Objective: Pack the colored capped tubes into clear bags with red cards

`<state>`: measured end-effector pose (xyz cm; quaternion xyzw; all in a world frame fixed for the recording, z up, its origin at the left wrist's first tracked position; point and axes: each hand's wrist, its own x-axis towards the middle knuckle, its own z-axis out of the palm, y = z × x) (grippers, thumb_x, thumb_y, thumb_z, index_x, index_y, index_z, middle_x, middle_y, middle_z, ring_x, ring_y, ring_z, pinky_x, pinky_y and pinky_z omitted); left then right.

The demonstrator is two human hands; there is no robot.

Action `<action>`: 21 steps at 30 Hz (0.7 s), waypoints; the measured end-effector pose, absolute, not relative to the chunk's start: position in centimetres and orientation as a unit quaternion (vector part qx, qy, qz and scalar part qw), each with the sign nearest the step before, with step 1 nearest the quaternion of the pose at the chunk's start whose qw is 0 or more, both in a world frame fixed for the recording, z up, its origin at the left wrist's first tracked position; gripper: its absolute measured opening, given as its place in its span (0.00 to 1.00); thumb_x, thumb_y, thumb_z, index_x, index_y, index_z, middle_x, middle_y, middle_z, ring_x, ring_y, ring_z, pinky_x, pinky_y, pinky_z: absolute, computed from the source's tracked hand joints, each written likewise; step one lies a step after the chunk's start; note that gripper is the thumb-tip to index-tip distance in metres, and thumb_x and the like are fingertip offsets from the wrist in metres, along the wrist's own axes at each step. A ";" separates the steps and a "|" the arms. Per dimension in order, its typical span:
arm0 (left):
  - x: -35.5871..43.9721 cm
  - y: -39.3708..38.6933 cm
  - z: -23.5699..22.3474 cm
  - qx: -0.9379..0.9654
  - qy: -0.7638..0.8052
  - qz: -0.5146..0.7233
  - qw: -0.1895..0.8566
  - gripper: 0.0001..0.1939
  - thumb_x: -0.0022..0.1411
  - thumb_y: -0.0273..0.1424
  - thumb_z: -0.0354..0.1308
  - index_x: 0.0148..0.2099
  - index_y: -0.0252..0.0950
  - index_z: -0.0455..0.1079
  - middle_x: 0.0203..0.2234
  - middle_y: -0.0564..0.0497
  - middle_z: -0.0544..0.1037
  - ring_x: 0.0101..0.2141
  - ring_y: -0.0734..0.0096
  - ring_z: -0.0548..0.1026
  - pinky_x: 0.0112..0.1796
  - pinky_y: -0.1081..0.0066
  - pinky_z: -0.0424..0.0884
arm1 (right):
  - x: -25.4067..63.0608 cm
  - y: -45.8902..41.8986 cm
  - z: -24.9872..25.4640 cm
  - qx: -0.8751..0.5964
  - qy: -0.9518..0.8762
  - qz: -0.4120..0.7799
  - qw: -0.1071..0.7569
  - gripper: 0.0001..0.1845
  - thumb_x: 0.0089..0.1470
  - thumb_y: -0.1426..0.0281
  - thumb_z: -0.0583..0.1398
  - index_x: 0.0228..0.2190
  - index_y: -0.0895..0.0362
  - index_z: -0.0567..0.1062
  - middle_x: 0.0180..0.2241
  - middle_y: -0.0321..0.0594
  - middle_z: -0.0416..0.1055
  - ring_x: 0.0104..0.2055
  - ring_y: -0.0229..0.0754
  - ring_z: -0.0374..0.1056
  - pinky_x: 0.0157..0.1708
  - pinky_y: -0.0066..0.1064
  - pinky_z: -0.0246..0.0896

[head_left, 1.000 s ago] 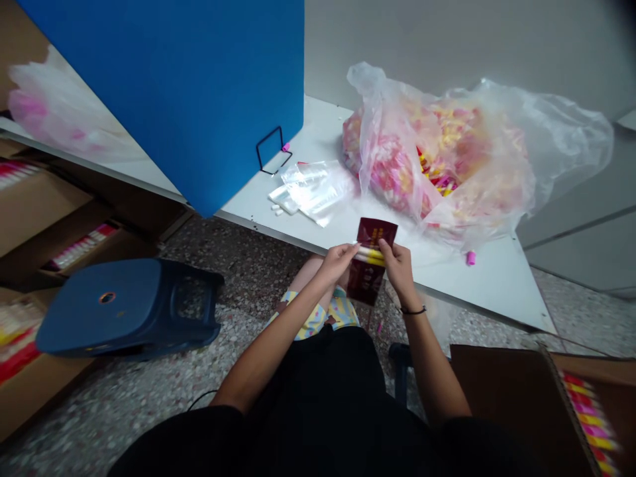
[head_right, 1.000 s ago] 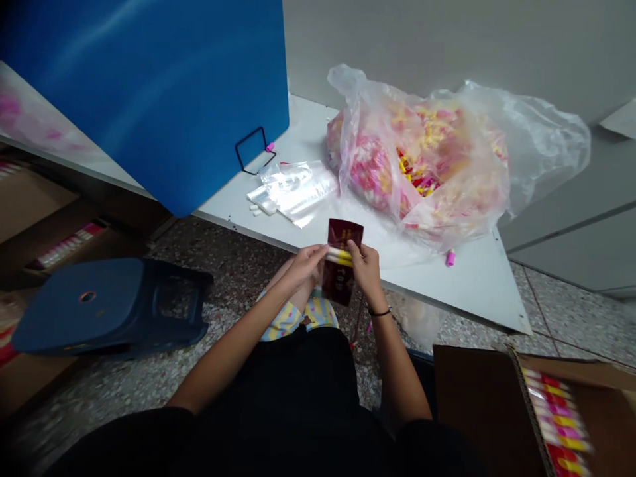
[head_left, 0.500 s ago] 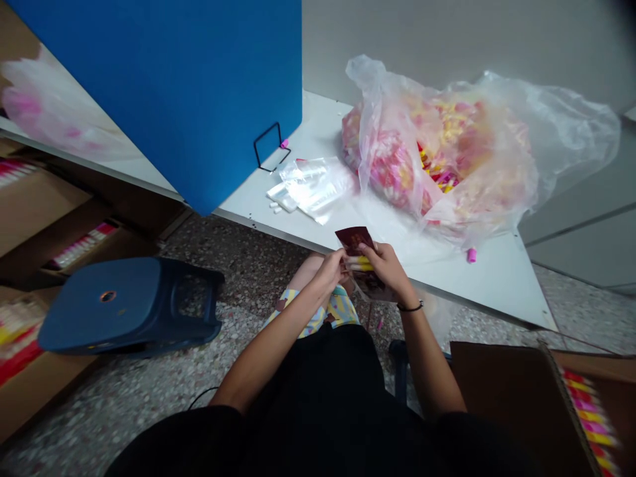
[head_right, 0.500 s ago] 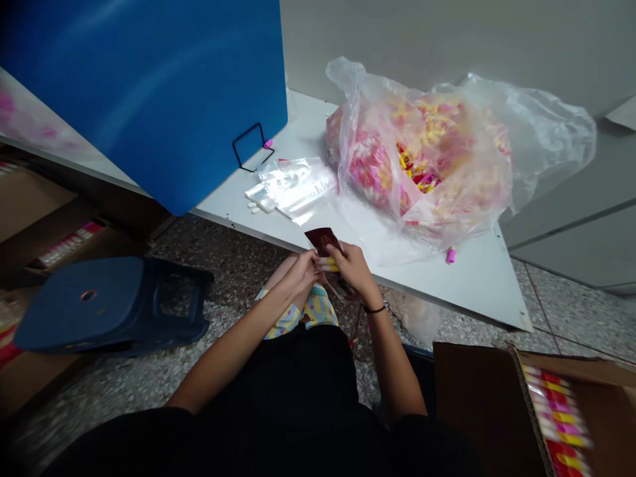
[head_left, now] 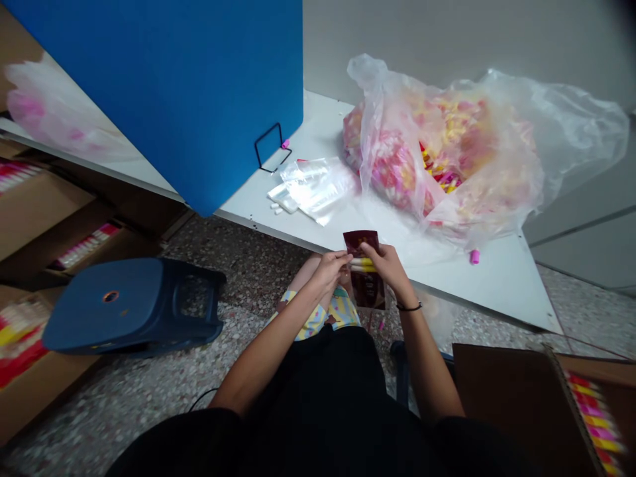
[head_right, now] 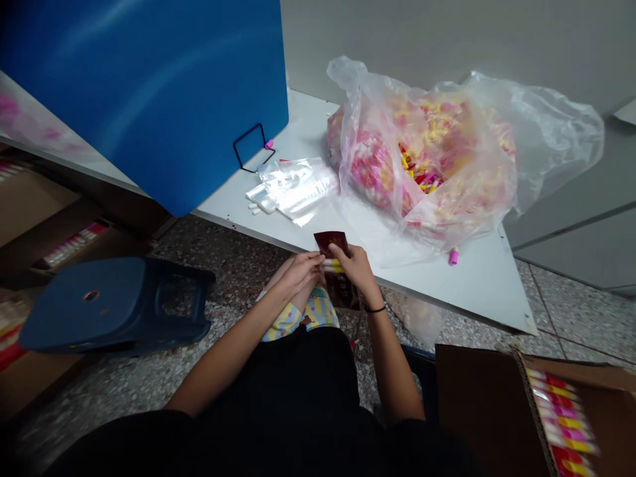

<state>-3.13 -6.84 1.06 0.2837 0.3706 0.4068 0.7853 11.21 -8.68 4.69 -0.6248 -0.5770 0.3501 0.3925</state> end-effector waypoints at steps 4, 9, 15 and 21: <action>-3.0 -7.0 1.0 0.308 0.366 0.436 0.762 0.12 0.43 0.32 0.67 0.27 0.30 0.69 0.21 0.52 0.73 0.24 0.76 0.70 0.30 0.74 0.65 | 11.0 -8.9 4.9 -0.614 -0.602 0.364 0.358 0.17 0.40 0.58 0.64 0.26 0.61 0.74 0.24 0.37 0.70 0.26 0.37 0.62 0.25 0.26 0.56; -2.7 -7.5 1.1 0.351 0.366 0.453 0.733 0.16 0.46 0.36 0.66 0.25 0.33 0.62 0.20 0.56 0.69 0.23 0.77 0.68 0.28 0.76 0.64 | 10.7 -8.5 3.4 -0.653 -0.517 0.329 0.445 0.20 0.46 0.56 0.58 0.16 0.59 0.65 0.15 0.32 0.59 0.19 0.32 0.53 0.20 0.26 0.48; -2.5 -8.0 0.5 0.389 0.380 0.422 0.725 0.17 0.49 0.42 0.63 0.33 0.33 0.68 0.27 0.53 0.73 0.30 0.72 0.71 0.33 0.74 0.66 | 10.7 -8.2 2.3 -0.668 -0.471 0.314 0.483 0.22 0.43 0.54 0.60 0.15 0.58 0.63 0.14 0.30 0.57 0.19 0.32 0.52 0.20 0.27 0.49; -3.4 -8.8 -0.9 0.466 0.316 0.319 0.762 0.22 0.45 0.35 0.67 0.43 0.32 0.71 0.33 0.47 0.76 0.33 0.68 0.73 0.35 0.71 0.67 | 12.2 -8.5 0.9 -0.663 -0.365 0.344 0.556 0.23 0.44 0.51 0.59 0.21 0.60 0.69 0.19 0.35 0.66 0.22 0.35 0.59 0.24 0.29 0.57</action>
